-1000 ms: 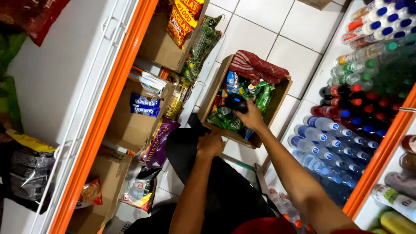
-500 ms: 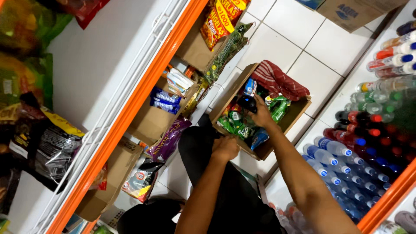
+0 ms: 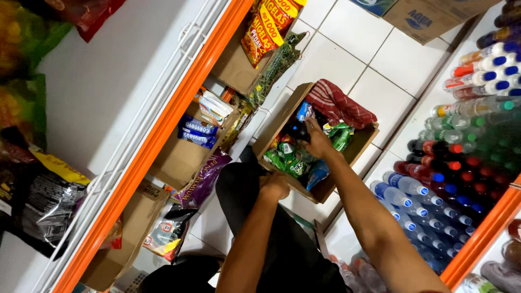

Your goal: The person scans snack bags using a handheld barcode scanner and places them onto store shelves by hand.

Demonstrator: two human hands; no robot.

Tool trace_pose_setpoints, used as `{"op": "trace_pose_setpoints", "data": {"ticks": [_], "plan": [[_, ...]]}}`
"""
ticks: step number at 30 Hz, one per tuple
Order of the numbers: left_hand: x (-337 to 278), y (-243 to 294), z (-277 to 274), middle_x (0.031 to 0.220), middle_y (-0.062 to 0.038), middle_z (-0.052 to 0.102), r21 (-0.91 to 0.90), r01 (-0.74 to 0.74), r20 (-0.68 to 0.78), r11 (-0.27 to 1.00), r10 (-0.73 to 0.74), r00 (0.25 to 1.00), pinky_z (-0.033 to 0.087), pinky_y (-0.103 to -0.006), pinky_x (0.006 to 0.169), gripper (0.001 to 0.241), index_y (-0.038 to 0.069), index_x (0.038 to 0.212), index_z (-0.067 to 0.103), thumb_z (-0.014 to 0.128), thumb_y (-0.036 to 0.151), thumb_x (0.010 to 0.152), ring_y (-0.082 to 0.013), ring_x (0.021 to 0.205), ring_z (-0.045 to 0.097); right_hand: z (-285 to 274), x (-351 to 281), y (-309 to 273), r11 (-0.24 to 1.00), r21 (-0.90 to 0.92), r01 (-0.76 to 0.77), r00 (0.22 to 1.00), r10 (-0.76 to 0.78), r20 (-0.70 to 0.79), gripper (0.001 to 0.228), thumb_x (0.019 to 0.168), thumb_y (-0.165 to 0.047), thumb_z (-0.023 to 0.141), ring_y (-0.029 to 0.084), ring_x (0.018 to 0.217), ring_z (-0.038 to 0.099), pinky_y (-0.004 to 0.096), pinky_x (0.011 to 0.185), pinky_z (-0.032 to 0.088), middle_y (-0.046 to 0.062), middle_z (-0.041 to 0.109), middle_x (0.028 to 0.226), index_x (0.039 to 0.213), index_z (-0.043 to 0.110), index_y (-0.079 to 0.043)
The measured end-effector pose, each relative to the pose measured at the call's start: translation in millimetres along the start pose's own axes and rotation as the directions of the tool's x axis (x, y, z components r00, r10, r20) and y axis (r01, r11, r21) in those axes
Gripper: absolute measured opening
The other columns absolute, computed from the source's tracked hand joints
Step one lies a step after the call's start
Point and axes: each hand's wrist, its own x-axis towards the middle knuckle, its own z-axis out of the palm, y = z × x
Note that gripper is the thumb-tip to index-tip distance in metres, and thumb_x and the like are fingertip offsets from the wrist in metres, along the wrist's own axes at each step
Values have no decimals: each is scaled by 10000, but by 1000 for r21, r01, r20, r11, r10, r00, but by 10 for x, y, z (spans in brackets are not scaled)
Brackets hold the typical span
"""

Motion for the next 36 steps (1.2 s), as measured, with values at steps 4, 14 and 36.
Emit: {"op": "trace_pose_setpoints", "data": {"ticks": [4,14,36], "plan": [[145,-49,141,1539,-125,490,-12,-12,18,1000,12,1000,421,-489,1104,533,74,1407,596,601,366,962,-340,1435,434,-247,-350,-267,983,95,159,978,-143,-151,661,805,-111,818,354,1408,475,371,1173,387,175,443,1523,1405,563,-2],[-189,-399,-102,1297,-159,646,-903,-390,-406,182,-64,912,537,-517,954,644,75,1411,529,423,527,965,-345,1178,649,-1086,-1710,-644,498,865,-67,996,80,31,466,923,-113,826,232,865,648,395,780,538,146,672,991,1298,618,71],[-3644,-938,504,1220,-157,714,-437,-899,-835,-7,-369,409,578,-279,824,456,17,1501,490,629,26,1066,-155,1034,685,-141,-2199,-3014,214,976,-45,993,-97,67,666,810,-41,798,235,1147,645,422,955,537,98,649,1297,1424,538,-41]]}}
